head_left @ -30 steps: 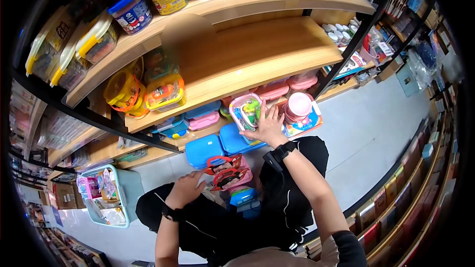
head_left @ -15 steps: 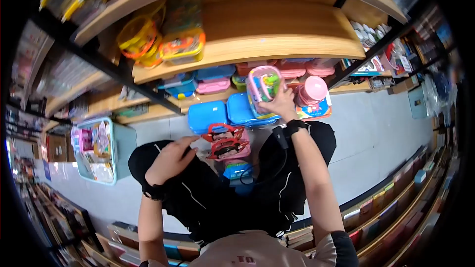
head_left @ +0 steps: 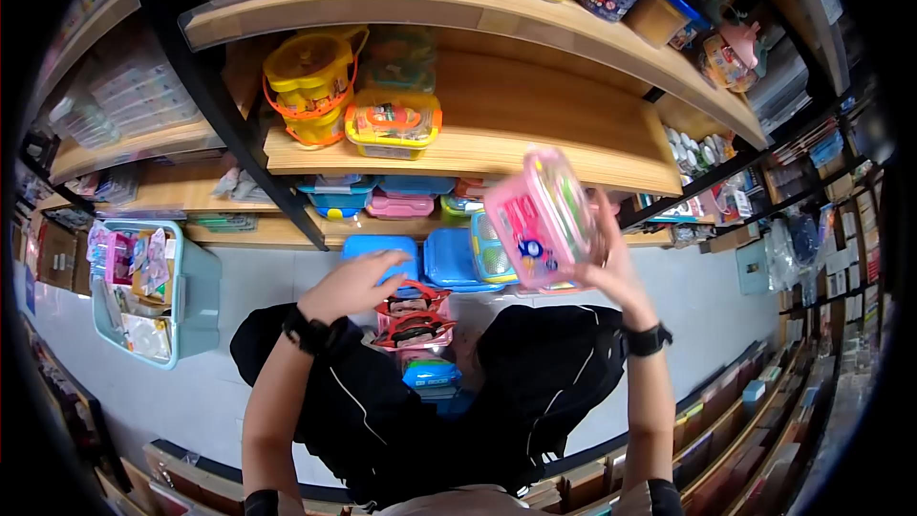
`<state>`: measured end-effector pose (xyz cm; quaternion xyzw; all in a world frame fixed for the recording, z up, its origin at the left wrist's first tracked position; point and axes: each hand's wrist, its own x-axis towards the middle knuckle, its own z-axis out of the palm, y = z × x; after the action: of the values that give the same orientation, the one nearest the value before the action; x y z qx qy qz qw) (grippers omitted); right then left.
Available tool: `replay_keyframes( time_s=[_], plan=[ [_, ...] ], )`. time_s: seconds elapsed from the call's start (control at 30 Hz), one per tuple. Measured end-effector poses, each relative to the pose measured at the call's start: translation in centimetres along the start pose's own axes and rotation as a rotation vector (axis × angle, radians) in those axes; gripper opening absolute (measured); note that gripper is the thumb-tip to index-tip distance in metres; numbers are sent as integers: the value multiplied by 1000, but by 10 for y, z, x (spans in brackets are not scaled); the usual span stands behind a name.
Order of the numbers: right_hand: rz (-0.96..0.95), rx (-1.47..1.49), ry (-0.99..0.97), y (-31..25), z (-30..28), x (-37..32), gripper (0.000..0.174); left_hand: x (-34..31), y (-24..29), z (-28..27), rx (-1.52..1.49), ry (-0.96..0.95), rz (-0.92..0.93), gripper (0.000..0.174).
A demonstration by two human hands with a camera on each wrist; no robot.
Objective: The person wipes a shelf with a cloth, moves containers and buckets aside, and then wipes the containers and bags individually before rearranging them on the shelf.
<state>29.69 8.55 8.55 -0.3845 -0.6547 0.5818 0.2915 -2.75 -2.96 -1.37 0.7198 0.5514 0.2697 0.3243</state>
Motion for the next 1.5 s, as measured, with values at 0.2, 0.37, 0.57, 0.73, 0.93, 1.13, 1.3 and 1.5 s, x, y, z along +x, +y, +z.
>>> replay_keyframes(
  time_s=[0.2,0.37,0.57,0.73,0.93,1.13,1.3,1.5],
  plan=[
    [-206,-583,111,-7,1,102,111,12,-15,15,139,-17,13,28],
    [-40,-891,163,7,-1,159,90,11,-23,1,321,80,-88,24],
    [-206,-1031,8,4,3,193,95,8,-30,0,376,45,-142,23],
    [-20,-970,-257,-4,-22,209,93,10,-30,3,404,35,-157,23],
    [-153,-1613,88,11,34,182,61,13,-29,15,422,27,-126,22],
    [-404,-1539,173,23,36,221,64,19,-25,23,426,-25,-132,20],
    [-454,-1595,246,32,22,277,64,22,-26,21,436,2,-138,20],
    [-261,-1545,128,13,43,314,74,23,-30,22,468,-30,-192,22]
  ],
)
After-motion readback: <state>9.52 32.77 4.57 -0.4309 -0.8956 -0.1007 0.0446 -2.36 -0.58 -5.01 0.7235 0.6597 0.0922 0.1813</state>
